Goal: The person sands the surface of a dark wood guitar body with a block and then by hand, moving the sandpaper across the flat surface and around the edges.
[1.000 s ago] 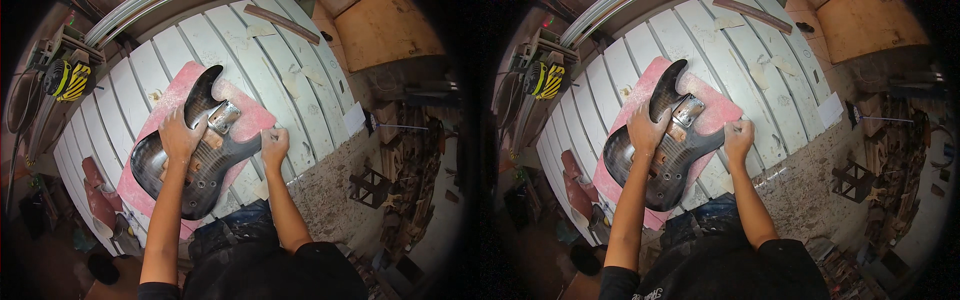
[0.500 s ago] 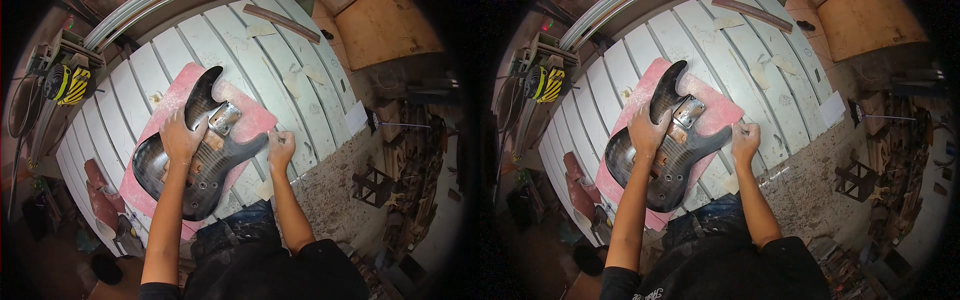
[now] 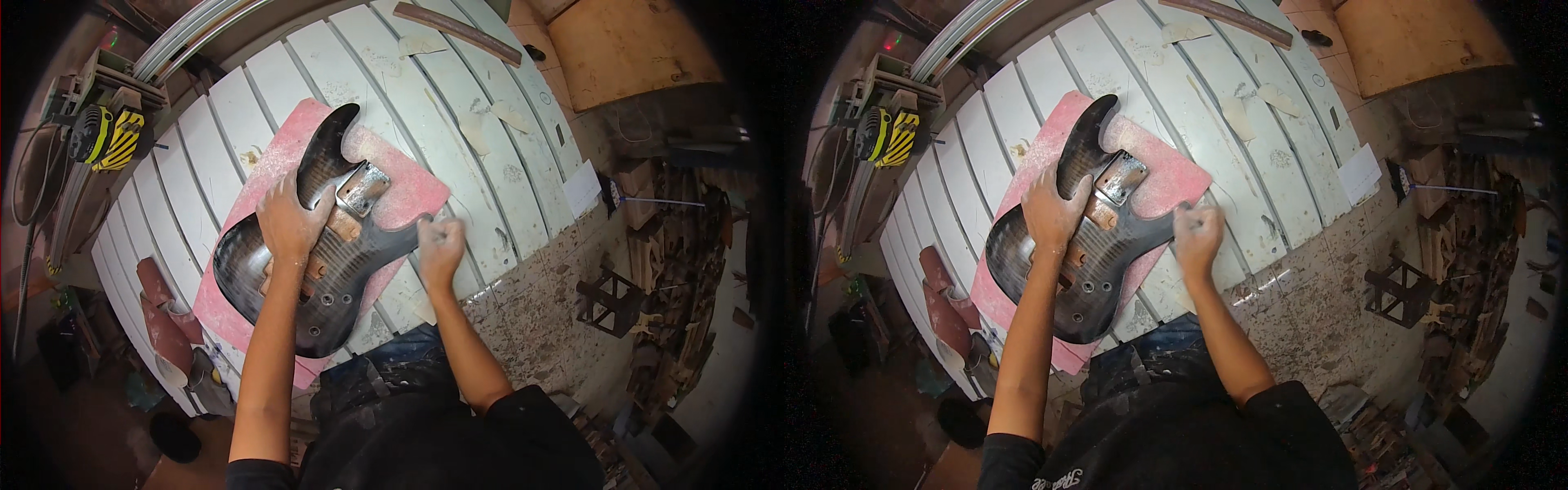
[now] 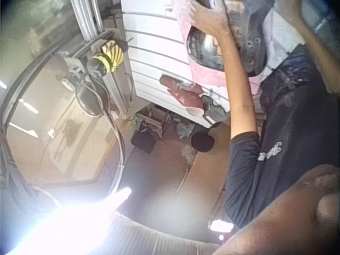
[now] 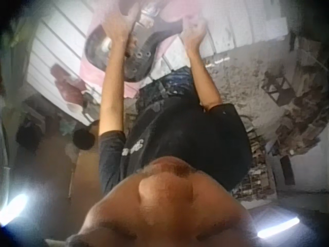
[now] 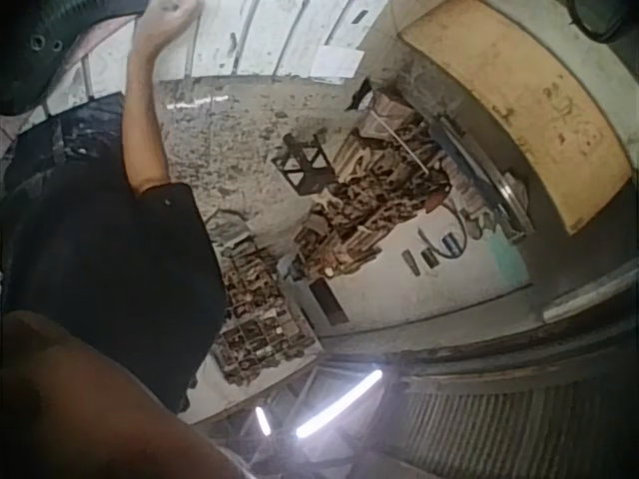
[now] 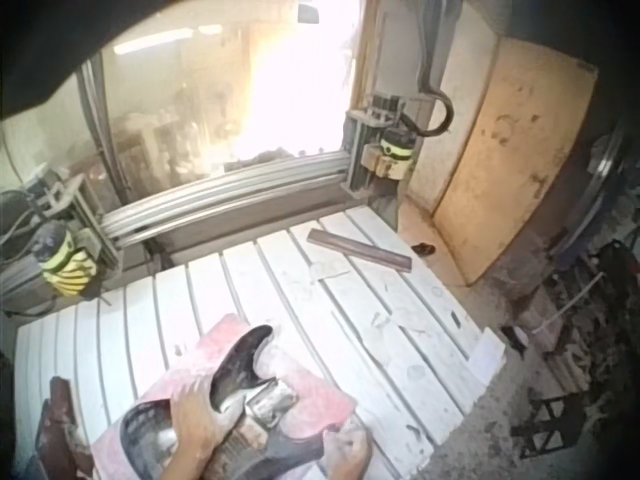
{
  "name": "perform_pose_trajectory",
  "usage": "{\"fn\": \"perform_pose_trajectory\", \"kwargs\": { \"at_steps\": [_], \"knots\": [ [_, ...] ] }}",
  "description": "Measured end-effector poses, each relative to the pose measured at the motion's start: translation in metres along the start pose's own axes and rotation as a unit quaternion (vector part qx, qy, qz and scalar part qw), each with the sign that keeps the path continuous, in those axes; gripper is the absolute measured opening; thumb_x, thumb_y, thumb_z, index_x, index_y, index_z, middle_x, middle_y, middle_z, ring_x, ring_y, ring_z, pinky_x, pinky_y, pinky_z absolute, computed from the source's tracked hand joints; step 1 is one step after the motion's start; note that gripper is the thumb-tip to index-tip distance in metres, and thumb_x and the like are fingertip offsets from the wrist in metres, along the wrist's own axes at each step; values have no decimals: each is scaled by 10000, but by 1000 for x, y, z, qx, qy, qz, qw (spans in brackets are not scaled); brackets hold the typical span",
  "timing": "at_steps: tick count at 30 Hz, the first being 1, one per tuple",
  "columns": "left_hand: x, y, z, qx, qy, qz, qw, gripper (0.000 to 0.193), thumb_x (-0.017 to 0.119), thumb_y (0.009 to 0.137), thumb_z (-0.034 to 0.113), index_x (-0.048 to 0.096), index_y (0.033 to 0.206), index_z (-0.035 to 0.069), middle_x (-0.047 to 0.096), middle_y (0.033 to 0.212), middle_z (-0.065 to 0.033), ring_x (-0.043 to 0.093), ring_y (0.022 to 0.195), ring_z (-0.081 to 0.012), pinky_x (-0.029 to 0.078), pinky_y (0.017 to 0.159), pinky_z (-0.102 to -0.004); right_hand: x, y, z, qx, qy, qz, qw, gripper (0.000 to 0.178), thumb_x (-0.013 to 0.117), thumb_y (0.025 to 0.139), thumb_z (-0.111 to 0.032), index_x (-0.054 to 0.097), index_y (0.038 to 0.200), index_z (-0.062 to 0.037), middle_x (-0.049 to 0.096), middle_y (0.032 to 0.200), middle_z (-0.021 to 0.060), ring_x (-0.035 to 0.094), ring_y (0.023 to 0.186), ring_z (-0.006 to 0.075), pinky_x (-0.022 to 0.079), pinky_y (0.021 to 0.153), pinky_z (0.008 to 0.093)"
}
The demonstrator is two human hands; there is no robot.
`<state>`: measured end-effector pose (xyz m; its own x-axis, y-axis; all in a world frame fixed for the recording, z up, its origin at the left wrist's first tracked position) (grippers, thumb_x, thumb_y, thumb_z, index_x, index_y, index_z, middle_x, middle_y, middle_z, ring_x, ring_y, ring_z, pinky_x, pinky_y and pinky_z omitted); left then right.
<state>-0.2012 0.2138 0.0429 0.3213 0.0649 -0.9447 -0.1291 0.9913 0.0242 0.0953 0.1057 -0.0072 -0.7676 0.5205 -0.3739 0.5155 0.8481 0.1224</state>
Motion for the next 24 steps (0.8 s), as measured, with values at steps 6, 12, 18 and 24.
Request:
{"fn": "perform_pose_trajectory", "kwargs": {
  "at_steps": [6,12,18,24],
  "knots": [
    [-2,0,0,5,-6,8,1000,795,725,896,635,681,1390,13,729,1315,-210,659,1242,-396,440,1112,-509,2,-4,-4,-47,-11,-32,998,295,850,886,-63,556,863,-46,564,908,126,570,889,319,469,813,455],
    [0,1,2,8,-18,13,1000,780,727,895,632,690,1366,11,738,1269,-201,661,1224,-395,442,1101,-510,2,-27,-8,-65,-10,-6,998,309,848,877,-37,539,897,-38,572,929,139,578,898,328,480,834,453],
    [-2,1,4,17,-14,18,1000,777,729,894,629,693,1350,0,742,1254,-207,669,1209,-395,456,1075,-510,4,11,33,119,57,21,991,264,829,932,-99,577,931,-23,618,983,163,619,914,315,511,846,445],
    [-4,0,1,20,-10,34,999,767,732,893,623,701,1342,2,747,1219,-210,680,1179,-401,469,1064,-513,2,-10,12,23,-3,1,1000,266,830,948,-119,584,944,-17,610,935,155,618,892,301,515,847,434]
  ]
}}
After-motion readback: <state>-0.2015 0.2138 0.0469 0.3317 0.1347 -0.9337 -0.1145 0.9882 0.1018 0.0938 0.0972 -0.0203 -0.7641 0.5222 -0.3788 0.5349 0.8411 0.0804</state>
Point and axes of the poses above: each hand's wrist, its own y-axis towards the middle knuckle, its own x-axis out of the palm, z = x × y, the point moved 9 cm from there along y, towards the middle knuckle
